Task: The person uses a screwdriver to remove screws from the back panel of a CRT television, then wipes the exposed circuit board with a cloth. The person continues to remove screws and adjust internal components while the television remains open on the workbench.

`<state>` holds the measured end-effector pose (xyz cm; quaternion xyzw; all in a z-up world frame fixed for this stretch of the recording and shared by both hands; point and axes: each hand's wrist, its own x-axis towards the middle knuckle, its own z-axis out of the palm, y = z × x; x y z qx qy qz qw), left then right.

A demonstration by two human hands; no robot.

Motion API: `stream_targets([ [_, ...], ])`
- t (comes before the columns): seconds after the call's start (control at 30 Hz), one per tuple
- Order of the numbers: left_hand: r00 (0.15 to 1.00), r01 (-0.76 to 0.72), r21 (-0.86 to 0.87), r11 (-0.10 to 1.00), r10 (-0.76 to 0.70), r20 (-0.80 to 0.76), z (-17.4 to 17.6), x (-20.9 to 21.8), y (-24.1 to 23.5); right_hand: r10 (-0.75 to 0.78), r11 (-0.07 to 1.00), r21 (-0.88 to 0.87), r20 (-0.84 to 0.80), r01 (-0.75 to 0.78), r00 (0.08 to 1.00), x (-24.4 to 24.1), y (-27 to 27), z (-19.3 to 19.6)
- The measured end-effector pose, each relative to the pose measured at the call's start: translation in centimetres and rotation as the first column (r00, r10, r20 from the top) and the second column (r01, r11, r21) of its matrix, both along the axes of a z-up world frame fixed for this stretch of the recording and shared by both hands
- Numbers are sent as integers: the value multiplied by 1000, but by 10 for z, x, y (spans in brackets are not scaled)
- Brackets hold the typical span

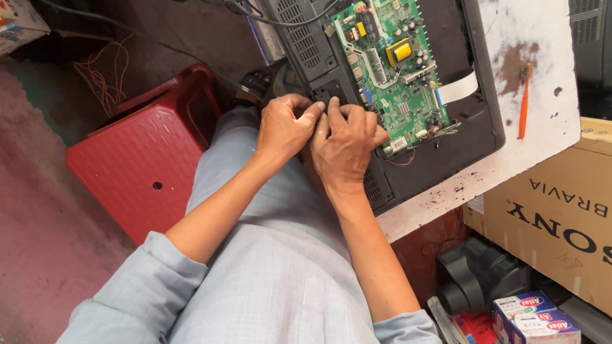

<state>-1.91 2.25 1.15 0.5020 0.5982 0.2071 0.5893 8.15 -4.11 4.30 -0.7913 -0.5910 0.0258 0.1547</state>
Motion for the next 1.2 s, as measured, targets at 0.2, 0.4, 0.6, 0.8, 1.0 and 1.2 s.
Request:
stream_targets([
  [0.2, 1000, -8, -7, 1000, 8, -6, 6, 0, 0, 58, 998, 15, -49, -57, 997, 6, 2, 3],
  [0.4, 1000, -28, -25, 999, 28, 5, 6, 0, -2, 50, 999, 12, -30, -49, 998, 2, 1, 3],
  [0.6, 999, -35, -5, 999, 35, 6, 1, -1, -3, 89, 996, 4, 2, -89, 996, 5, 4, 5],
  [0.8, 999, -53, -17, 998, 54, 5, -15, 1, -6, 71, 997, -27, 46, -69, 996, 5, 6, 4],
  [1.0, 991, -88, -60, 994, 94, 91, -33, -1, -4, 120, 993, -15, 108, -119, 987, 4, 9, 7],
  [1.2, 941, -76, -240, 968, 149, 305, -41, -7, 0, -18, 979, 184, -341, 85, 940, 27, -18, 30],
])
